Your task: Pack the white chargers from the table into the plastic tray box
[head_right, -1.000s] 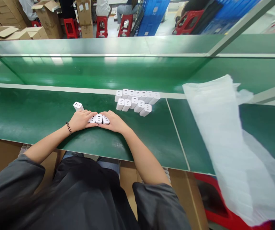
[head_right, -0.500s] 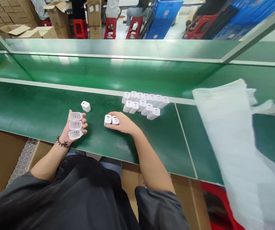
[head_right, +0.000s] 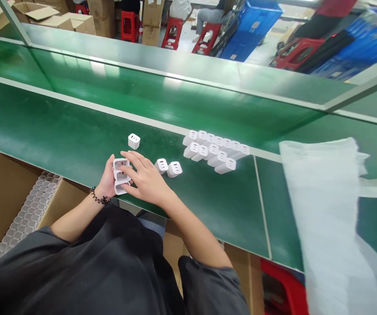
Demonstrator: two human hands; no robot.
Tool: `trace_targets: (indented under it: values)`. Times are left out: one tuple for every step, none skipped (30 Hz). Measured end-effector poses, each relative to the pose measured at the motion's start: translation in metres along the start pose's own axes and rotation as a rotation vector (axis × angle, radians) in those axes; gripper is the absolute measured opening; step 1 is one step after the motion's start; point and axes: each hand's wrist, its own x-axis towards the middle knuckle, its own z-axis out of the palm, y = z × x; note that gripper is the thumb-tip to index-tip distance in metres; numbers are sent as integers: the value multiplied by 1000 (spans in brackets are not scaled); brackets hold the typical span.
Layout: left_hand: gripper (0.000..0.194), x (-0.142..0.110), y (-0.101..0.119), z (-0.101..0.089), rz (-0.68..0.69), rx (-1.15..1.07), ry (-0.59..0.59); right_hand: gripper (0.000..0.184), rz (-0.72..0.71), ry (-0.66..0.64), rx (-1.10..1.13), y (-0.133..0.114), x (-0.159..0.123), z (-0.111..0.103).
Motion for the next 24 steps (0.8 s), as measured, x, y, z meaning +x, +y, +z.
trace_targets:
  values:
    - [52,0,-1,-3,10,-30,14,30,-12,-8,-20,-2,4,5]
    - [51,-1,-2,-6,18,-58,20,28,-28,-13,-33,-3,8,9]
    - [51,-2,-3,-9,18,-76,21,27,-48,-16,-39,-4,11,12]
    - [51,-4,-3,-14,11,-79,20,26,-70,-17,-39,-5,14,15]
    - [52,-6,-3,-18,3,-69,14,26,-93,-15,-32,-6,18,17]
    - [54,-9,-3,-24,10,-45,5,26,-116,-10,-21,-7,21,19]
    - [55,-13,-2,-30,44,-8,-5,26,-140,-5,-6,-8,25,21]
    - [54,-19,0,-38,111,45,-7,26,-164,-2,10,-9,29,23]
    - [53,-27,3,-48,203,113,1,26,-187,-4,24,-9,33,25]
    - [52,-37,7,-59,303,201,16,27,-208,-9,35,-10,37,27]
    - [51,-50,13,-73,401,307,34,28,-226,-19,43,-11,41,30]
    - [51,-65,20,-88,490,426,61,29,-239,-33,48,-12,45,34]
    - [50,-83,29,-105,562,553,88,30,-249,-48,50,-12,50,38]
    - [48,-101,39,-123,628,680,129,30,-259,-62,52,-13,55,42]
    - [47,-121,50,-143,677,803,195,30,-269,-77,57,-14,61,48]
    - [44,-141,61,-164,717,902,302,30,-282,-91,63,-16,68,54]
    - [41,-161,71,-185,725,986,421,29,-300,-104,72,-19,77,60]
    - [40,-179,81,-206,698,1049,550,29,-322,-119,85,-23,87,67]
    - [40,-196,88,-227,663,1102,671,29,-349,-133,99,-29,98,76]
    - [39,-211,94,-247,635,1147,791,29,-381,-148,113,-36,110,84]
    - [40,-223,97,-266,599,1192,880,29,-415,-163,127,-45,123,95]
    - [40,-233,98,-283,560,1237,948,29,-448,-180,140,-56,137,106]
    - [41,-241,97,-298,517,1284,994,29,-480,-203,150,-67,151,119]
    - [42,-246,95,-311,467,1330,1011,29,-513,-231,160,-78,165,133]
